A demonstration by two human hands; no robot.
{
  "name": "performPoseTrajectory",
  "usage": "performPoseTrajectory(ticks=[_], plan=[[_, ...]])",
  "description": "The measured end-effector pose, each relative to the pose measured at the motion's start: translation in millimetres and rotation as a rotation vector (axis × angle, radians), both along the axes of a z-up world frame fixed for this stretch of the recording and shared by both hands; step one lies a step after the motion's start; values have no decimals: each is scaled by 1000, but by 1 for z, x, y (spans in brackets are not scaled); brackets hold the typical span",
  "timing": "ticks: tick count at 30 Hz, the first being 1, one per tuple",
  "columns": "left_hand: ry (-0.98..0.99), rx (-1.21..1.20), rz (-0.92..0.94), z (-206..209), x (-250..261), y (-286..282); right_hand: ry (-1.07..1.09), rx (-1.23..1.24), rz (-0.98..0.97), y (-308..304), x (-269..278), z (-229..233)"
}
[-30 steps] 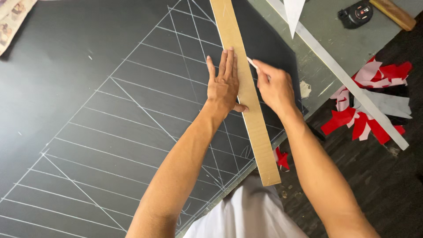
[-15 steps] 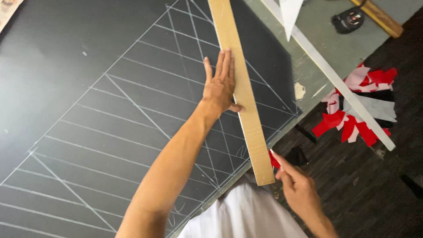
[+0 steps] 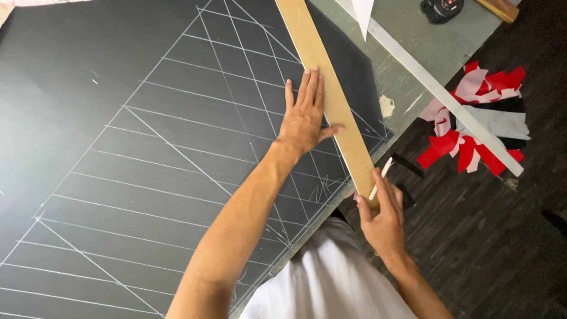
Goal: The person uses a long wooden ruler and a white marker to draw straight lines on a large black board. They repeatedly reposition the ruler and draw lines across the surface, creating a grid pattern.
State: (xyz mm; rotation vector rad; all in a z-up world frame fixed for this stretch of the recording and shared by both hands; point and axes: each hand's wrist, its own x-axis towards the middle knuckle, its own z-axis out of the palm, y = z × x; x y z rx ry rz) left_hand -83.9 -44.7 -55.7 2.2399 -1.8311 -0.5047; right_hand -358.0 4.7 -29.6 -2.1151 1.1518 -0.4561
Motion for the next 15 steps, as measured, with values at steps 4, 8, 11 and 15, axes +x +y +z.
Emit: performPoseTrajectory(ticks=[4,8,11,15], plan=[[-18,-124,-35,-9,11,13,20,53,-35,6,-15,2],[37,-150,26,-11,10,17,47,119,-78,22,-28,10],[-8,-171,26,-13,9,15,5,84,-95,36,-35,10],[-72,-53,-16,-8,15,7,10,80,-91,37,-36,5]])
